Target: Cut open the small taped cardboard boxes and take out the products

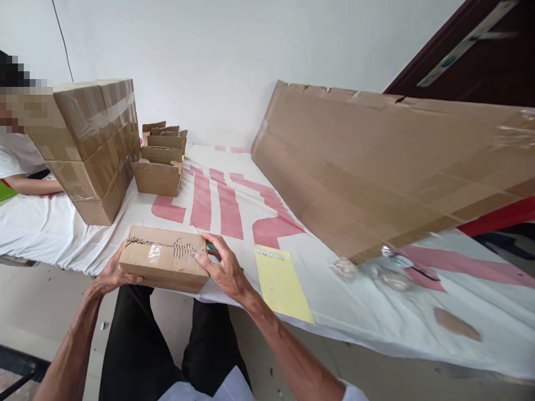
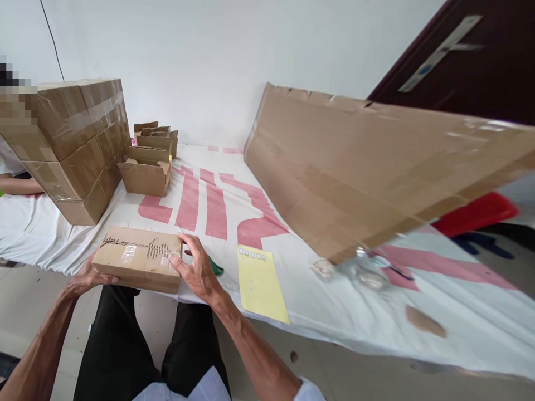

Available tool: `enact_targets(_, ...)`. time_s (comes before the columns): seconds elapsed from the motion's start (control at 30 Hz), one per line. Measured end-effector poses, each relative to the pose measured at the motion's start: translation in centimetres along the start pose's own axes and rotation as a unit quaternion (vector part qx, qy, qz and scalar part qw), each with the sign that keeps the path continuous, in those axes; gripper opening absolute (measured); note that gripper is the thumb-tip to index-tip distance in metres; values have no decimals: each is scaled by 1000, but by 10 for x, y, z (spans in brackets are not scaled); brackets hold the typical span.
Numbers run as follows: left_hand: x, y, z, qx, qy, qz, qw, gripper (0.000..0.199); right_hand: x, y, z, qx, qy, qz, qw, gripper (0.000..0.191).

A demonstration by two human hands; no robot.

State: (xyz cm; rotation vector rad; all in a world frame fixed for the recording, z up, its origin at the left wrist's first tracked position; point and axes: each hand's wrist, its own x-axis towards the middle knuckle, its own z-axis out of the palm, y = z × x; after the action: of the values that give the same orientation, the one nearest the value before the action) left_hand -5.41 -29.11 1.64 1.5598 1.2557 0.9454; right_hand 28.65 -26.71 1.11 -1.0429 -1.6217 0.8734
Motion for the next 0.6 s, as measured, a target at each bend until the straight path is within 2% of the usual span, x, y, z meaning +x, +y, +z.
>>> enact_targets(0.17, -9, 10, 9, 16, 16, 42, 999, 118, 7, 6, -10, 14, 7, 38, 999, 47)
enact_targets(0.4, -17, 25, 28, 77, 35, 135, 987, 120, 6, 31, -37, 82, 40, 130, 987, 59)
enact_targets(0.6, -20, 48, 47, 113, 62, 135, 982, 116, 6, 56, -45, 118, 85, 149, 978, 69)
